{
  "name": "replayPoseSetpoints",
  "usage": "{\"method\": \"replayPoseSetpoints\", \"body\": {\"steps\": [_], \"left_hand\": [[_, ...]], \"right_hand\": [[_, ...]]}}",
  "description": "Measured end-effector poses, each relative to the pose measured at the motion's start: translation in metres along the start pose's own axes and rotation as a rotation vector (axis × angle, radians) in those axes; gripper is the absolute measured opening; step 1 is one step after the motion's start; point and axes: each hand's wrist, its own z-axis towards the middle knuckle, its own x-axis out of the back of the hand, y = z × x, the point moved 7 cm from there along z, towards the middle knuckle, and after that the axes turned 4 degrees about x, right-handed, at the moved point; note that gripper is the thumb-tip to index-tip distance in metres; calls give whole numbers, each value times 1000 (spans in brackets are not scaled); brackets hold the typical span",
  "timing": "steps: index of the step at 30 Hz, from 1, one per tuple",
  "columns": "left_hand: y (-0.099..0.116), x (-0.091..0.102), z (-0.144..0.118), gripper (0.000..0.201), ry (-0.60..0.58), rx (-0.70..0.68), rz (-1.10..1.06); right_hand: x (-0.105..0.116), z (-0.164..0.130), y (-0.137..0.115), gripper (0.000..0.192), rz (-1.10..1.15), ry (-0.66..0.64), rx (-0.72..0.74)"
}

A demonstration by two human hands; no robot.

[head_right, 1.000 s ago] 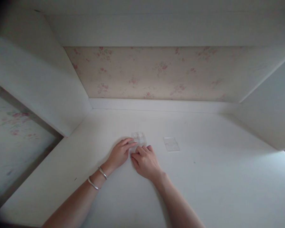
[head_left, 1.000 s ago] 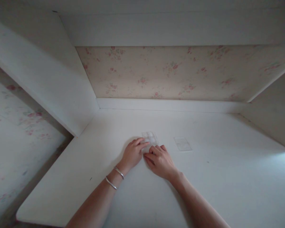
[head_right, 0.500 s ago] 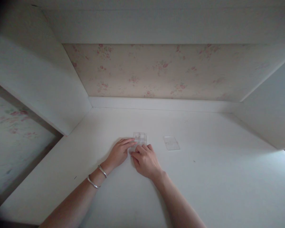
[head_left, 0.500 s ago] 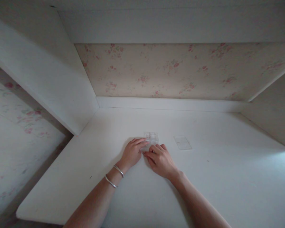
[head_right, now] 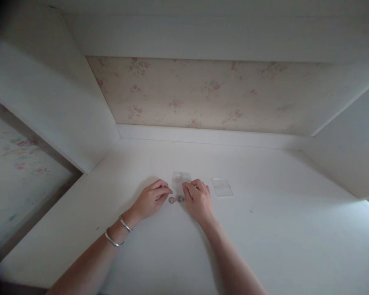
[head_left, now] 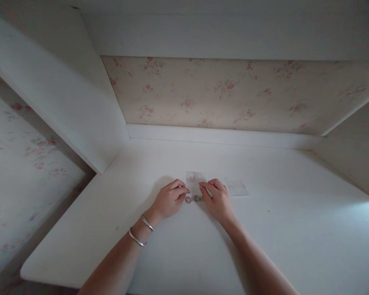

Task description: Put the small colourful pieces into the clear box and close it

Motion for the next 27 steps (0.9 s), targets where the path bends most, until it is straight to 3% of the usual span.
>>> {"method": "replayPoseSetpoints", "body": {"steps": [6,10,17,22,27], "left_hand": [[2,3,-1,16,-116,10,-28],[-3,-3,-4,15,-192,34,-19],[-6,-10,-6,15,-212,37,-29],[-6,-10,-6,16,-218,31,-7],[-5,-11,-6,17,-219,5,44]], "right_hand": [[-2,12,12,22,-25,10,-59],[-12,25,10,20,-86,-83,-47],[-28,43,2,20,-171,-186,6],[-26,48,21,20,-69,-92,-102],[-14,35,42,23,82,17,-222]]}}
